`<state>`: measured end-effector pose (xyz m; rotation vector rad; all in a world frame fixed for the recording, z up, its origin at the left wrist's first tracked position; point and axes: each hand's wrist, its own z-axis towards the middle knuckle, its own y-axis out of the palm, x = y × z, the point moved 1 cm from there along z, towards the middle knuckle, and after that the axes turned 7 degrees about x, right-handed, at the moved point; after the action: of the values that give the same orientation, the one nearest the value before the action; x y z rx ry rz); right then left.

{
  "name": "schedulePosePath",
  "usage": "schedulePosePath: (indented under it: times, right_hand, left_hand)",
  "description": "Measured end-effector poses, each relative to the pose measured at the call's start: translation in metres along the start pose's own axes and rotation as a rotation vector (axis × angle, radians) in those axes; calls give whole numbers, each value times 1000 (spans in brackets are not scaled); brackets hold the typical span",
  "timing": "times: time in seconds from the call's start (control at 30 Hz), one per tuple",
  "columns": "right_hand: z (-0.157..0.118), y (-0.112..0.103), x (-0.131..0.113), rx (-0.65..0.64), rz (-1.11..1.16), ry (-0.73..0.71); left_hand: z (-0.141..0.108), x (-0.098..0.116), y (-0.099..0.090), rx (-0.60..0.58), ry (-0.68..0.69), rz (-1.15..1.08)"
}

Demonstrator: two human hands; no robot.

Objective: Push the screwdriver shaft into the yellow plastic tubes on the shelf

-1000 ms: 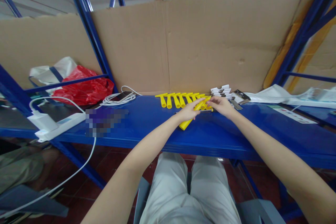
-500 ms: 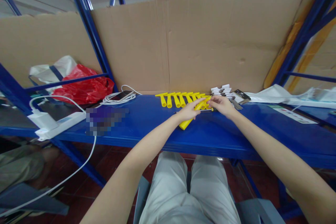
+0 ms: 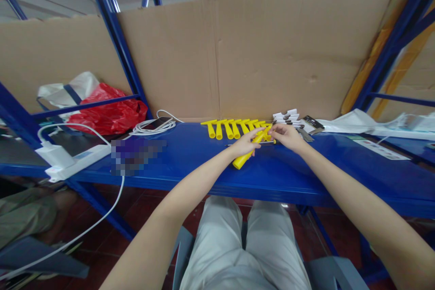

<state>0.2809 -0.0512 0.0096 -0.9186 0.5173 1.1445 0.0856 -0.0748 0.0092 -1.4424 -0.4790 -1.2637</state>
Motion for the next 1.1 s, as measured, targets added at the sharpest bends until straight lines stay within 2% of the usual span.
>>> schedulePosePath:
  times: [0.57, 0.87, 1.1]
  right_hand:
    - [-2, -5, -7, 8, -290, -151]
    - [-3, -8, -14, -4, -486, -345]
    - [-9, -7, -20, -10, -608, -421]
  left_hand:
    - [-1, 2, 3, -18, -46, -67]
    - [-2, 5, 3, -35, -94, -137]
    - [-2, 7, 3, -51, -111, -177]
